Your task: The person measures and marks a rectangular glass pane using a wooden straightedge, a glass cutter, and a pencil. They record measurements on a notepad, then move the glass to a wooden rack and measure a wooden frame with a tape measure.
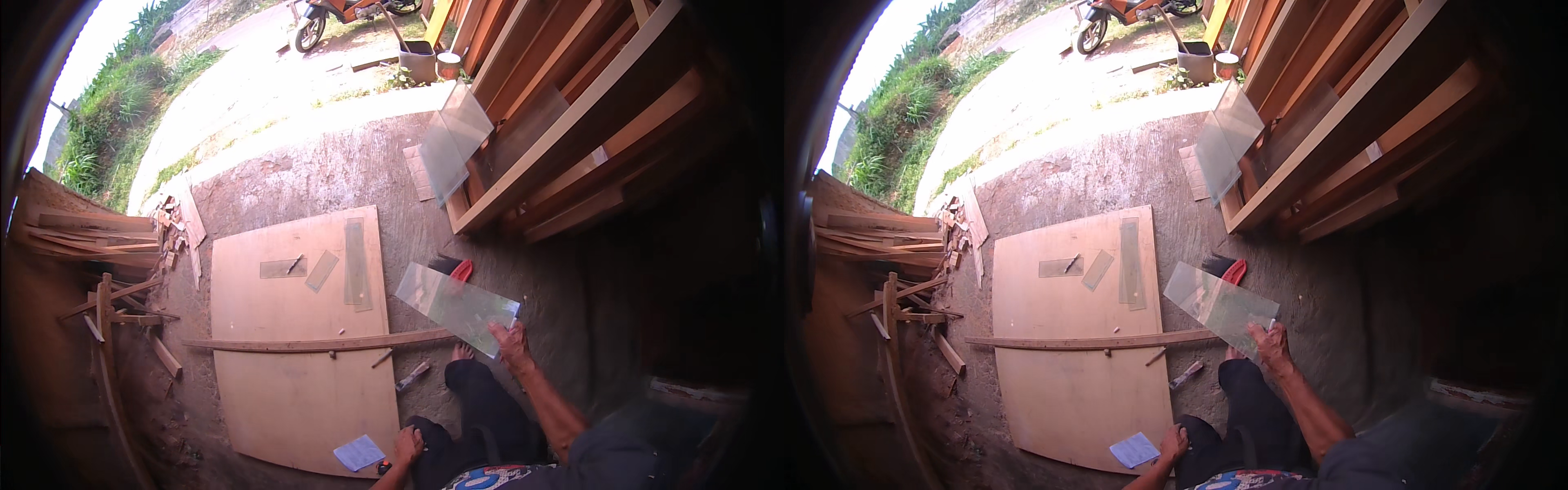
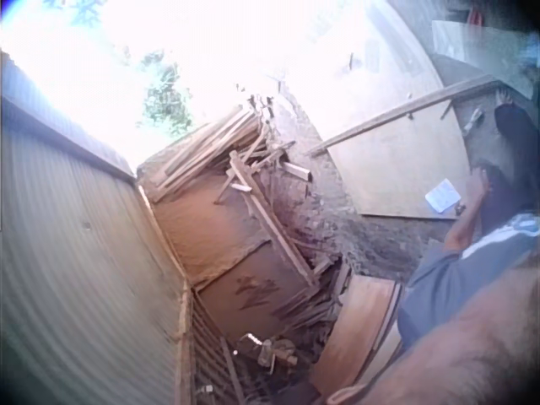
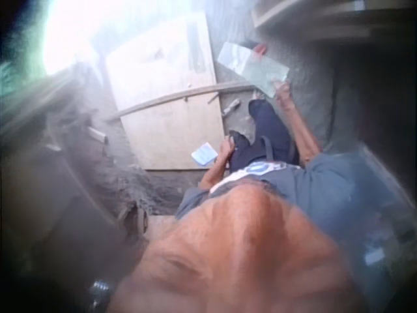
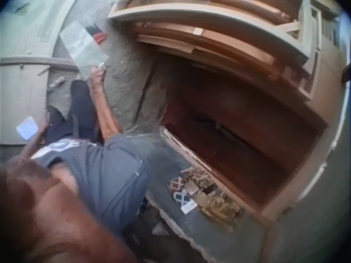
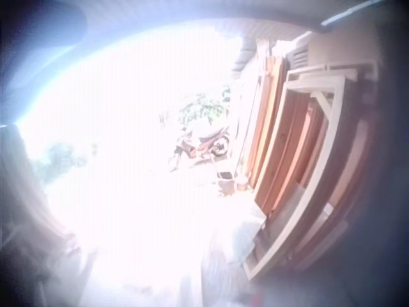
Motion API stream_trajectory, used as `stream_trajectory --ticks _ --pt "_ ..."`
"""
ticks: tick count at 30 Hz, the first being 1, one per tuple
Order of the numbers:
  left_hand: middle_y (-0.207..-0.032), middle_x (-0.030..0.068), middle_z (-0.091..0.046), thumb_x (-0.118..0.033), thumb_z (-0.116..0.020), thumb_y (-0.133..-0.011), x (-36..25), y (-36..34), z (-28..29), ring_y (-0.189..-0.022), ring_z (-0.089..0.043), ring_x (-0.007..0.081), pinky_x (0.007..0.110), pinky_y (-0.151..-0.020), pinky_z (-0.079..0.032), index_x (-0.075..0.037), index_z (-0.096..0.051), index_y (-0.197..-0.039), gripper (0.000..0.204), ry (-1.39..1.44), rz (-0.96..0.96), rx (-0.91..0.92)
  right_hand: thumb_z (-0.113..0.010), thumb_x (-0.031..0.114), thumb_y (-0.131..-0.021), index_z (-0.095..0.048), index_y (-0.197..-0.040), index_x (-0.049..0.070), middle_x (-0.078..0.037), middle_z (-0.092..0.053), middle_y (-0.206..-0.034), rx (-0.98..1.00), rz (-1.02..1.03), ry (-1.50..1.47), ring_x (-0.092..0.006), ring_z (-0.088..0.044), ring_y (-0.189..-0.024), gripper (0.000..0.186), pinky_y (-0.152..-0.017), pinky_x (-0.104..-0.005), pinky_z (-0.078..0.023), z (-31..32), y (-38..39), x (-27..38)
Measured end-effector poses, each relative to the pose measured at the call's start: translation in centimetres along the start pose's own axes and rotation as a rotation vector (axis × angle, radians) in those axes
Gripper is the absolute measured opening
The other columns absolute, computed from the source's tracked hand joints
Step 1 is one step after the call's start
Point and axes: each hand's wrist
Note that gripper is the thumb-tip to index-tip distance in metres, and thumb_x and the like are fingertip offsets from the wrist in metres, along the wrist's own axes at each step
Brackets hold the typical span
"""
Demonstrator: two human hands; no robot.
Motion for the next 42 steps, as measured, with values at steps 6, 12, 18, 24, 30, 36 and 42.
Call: stream_trajectory --ticks 6,12,18,24,30,36,42 --pt "-0.126 0.0244 -0.062 -0.029 -0.051 -0.098 -13.3 -6.6 7.1 -0.121 -0.057 0.0392 0.044 -0.106 -0.043 0.002 -0.060 -0.126 0.043 0.136 -0.136 -0.206 -0.064 0.022 -0.090 -0.068 -0.089 -0.003 -0.008 -0.067 -0.077 -0.188 0.212 0.259 -0.0189 -0.060 -0.071 0.025 -0.066 -0.0352 -0.047 5.4 -5.3 6.3" --pt "-0.126 0.0241 -0.062 -0.025 -0.051 -0.098 -22.2 -12.8 13.8 -0.121 -0.057 0.0384 0.043 -0.106 -0.043 0.003 -0.061 -0.126 0.041 0.147 -0.326 -0.294 -0.065 0.026 -0.088 -0.071 -0.091 -0.002 -0.011 -0.071 -0.085 -0.256 0.246 0.397 -0.0235 -0.065 -0.076 0.028 -0.070 -0.0367 -0.050 7.9 -6.5 10.9" --pt "-0.127 0.0248 -0.062 -0.027 -0.051 -0.099 -27.4 -21.1 16.3 -0.121 -0.057 0.0393 0.043 -0.106 -0.043 0.004 -0.061 -0.126 0.042 0.119 -0.349 -0.188 -0.065 0.022 -0.088 -0.065 -0.079 -0.001 -0.018 -0.063 -0.065 -0.321 0.319 0.383 -0.0366 -0.062 -0.061 0.025 -0.057 -0.0457 -0.045 6.9 -10.1 13.4" --pt "-0.124 0.0252 -0.064 -0.028 -0.052 -0.098 -32.2 -35.5 18.6 -0.119 -0.060 0.0383 0.042 -0.105 -0.044 0.002 -0.063 -0.126 0.043 0.072 -0.302 0.020 -0.063 0.020 -0.088 -0.070 -0.089 0.000 -0.013 -0.070 -0.078 -0.313 0.282 0.742 -0.0227 -0.067 -0.069 0.022 -0.066 -0.0359 -0.051 4.1 -18.2 15.9" --pt "-0.117 0.0242 -0.068 -0.031 -0.053 -0.095 -41.1 -53.2 24.1 -0.112 -0.064 0.0391 0.044 -0.099 -0.048 0.000 -0.067 -0.121 0.043 0.012 -0.287 0.155 -0.064 0.014 -0.088 -0.071 -0.093 0.000 -0.017 -0.071 -0.083 -0.256 0.035 0.727 -0.0309 -0.071 -0.073 0.016 -0.066 -0.0371 -0.053 -0.8 -27.3 24.0" --pt "-0.122 0.0270 -0.064 -0.041 -0.056 -0.091 -51.0 -67.6 22.8 -0.115 -0.062 0.0412 0.046 -0.101 -0.047 -0.003 -0.063 -0.129 0.054 -0.128 -0.312 0.241 -0.064 0.012 -0.087 -0.068 -0.091 0.000 -0.021 -0.067 -0.079 -0.259 0.100 0.784 -0.0409 -0.067 -0.071 0.013 -0.060 -0.0422 -0.051 -3.5 -32.5 30.0" --pt "-0.118 0.0295 -0.065 -0.053 -0.064 -0.085 -59.3 -73.9 16.3 -0.114 -0.061 0.0435 0.048 -0.097 -0.048 0.002 -0.061 -0.123 0.068 -0.055 -0.387 0.243 -0.067 0.001 -0.079 -0.067 -0.093 -0.001 -0.019 -0.069 -0.077 -0.124 0.578 1.187 -0.0354 -0.068 -0.065 0.014 -0.058 -0.0393 -0.052 -2.3 -35.1 31.2"
Point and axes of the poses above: each hand's wrist, its own y-axis away from the middle knuckle, its own z-axis out of the back of the hand, x = y × z
